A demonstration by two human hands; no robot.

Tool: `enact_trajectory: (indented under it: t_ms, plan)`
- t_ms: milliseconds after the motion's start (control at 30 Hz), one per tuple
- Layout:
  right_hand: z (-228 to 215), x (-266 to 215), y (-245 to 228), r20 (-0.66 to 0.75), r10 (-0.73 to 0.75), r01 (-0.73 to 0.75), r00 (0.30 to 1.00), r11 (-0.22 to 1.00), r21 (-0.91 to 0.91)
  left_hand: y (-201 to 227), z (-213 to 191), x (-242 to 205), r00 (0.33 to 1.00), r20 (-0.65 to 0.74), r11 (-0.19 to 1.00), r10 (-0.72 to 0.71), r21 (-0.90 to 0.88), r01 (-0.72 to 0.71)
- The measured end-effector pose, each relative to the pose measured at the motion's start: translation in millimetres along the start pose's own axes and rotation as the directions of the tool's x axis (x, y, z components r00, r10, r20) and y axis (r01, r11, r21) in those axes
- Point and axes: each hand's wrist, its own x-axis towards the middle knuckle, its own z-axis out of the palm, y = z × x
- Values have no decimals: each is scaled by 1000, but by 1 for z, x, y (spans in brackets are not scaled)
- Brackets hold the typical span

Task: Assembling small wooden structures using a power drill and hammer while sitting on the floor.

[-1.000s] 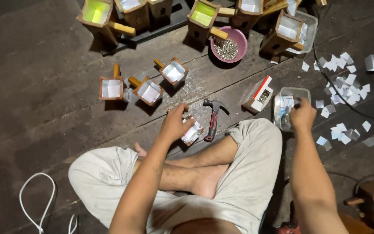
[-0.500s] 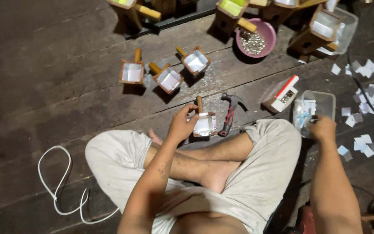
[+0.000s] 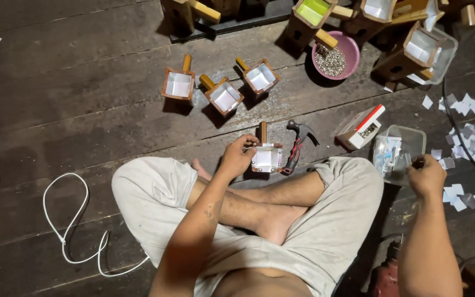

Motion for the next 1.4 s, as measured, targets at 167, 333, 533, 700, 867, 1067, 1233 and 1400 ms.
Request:
enact_trajectory:
  t_ms: [167, 333, 533, 700, 867, 1067, 1233, 1400]
  plan:
    - [-11, -2, -16, -3, 80, -80, 997, 995, 62, -10, 2, 2, 1000, -6, 1000, 20, -6, -20]
    - [-17, -1, -20, 27, 159, -161, 987, 976, 143, -2, 5, -1, 999, 13, 998, -53, -31, 53]
    - [-25, -3, -27, 31, 190, -192, 981, 979, 67, 10, 8, -3, 999, -21, 993, -40, 112, 42]
    - [-31, -9, -42, 97, 248, -266, 964, 921, 283, 13, 10, -3, 998, -38, 985, -42, 166, 48]
    - [-36, -15, -56, -142, -59, 65, 988, 997, 38, 6, 8, -2, 1000, 5, 995, -28, 93, 27]
    - [-14, -50, -188, -122, -497, 508, 859, 857, 89, 4, 8, -2, 998, 56, 999, -32, 0, 32]
    - [63, -79, -268, 25, -737, 690, 676, 644, 330, -30, 14, 3, 995, 74, 997, 69, -42, -66]
    - [84, -95, -312, 59, -840, 782, 540, 526, 333, -34, 12, 2, 993, 88, 994, 78, -83, -70]
